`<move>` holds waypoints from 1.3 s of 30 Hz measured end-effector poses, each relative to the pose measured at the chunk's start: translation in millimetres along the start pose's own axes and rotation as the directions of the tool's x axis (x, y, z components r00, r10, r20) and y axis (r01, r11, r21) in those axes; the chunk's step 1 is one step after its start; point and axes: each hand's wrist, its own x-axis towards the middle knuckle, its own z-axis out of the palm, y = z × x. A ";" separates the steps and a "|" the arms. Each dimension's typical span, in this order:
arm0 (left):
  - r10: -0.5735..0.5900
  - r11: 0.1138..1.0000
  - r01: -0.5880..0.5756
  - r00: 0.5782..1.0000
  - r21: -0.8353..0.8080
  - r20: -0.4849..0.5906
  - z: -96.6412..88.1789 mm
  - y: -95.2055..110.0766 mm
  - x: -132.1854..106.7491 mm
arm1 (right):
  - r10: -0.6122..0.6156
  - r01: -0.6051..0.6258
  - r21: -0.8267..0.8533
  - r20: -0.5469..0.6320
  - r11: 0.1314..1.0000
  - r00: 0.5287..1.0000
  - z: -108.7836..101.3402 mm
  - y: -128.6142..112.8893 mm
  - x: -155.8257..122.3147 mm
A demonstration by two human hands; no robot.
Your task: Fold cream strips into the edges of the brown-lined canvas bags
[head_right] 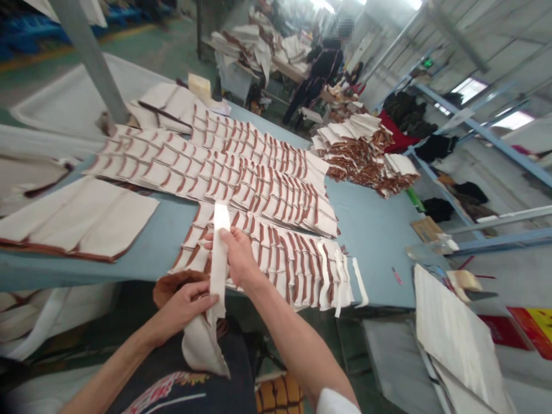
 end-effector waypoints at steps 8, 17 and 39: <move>-0.106 0.994 0.104 0.993 -0.046 -0.051 -13.4 -33.9 30.7 | -0.094 -0.066 -0.469 -0.310 0.881 0.946 -38.2 40.5 47.5; -0.290 0.948 0.267 0.949 -0.175 -0.121 -10.2 -48.6 37.5 | -0.255 0.189 -0.857 0.070 0.479 0.964 -89.8 44.2 -3.1; -0.243 0.962 0.187 0.918 -0.198 -0.313 8.5 -10.8 24.7 | -0.243 0.254 -0.688 0.116 0.680 0.963 -65.8 80.2 -70.6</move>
